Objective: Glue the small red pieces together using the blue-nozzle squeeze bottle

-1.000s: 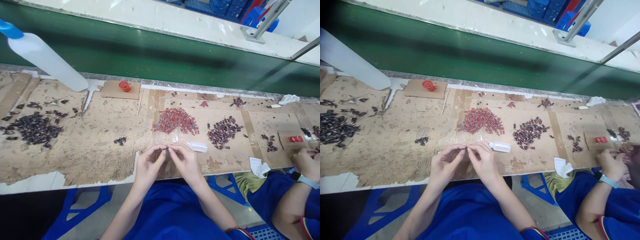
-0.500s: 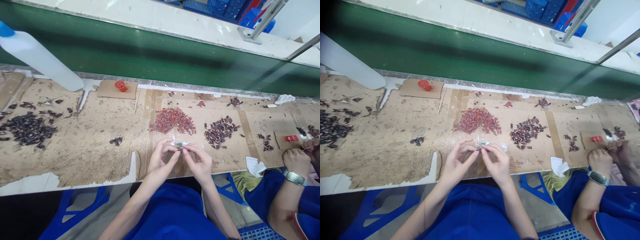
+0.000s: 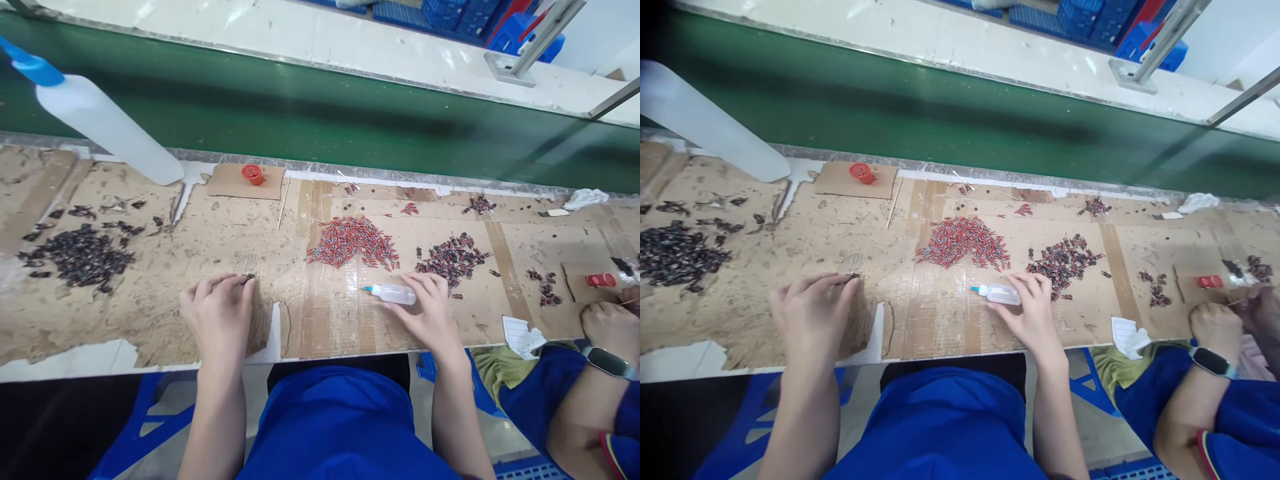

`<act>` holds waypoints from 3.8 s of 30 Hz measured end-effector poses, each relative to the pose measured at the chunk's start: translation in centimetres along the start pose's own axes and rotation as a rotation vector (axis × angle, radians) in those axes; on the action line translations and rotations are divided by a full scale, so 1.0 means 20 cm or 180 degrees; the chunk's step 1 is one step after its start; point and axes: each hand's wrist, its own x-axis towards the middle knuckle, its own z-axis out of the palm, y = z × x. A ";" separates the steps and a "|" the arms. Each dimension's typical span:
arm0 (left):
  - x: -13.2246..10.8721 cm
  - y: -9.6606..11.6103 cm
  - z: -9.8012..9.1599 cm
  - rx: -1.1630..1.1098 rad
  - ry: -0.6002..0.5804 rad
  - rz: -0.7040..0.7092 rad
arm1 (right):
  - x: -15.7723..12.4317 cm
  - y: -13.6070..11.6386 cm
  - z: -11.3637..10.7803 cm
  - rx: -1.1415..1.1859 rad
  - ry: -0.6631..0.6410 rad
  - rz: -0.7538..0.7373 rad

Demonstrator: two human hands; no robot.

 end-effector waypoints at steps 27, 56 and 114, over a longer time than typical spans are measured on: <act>-0.26 0.29 0.17 -0.1339 -0.1341 0.1029 | 0.01 -0.27 0.27 0.2981 0.0653 0.2079; -0.23 0.35 0.15 -0.1403 -0.1611 0.0351 | 0.00 -0.26 0.28 0.2451 0.0652 0.2065; -0.25 0.32 0.17 -0.2210 -0.1282 0.0301 | 0.23 0.00 0.16 -0.0817 0.0154 0.1540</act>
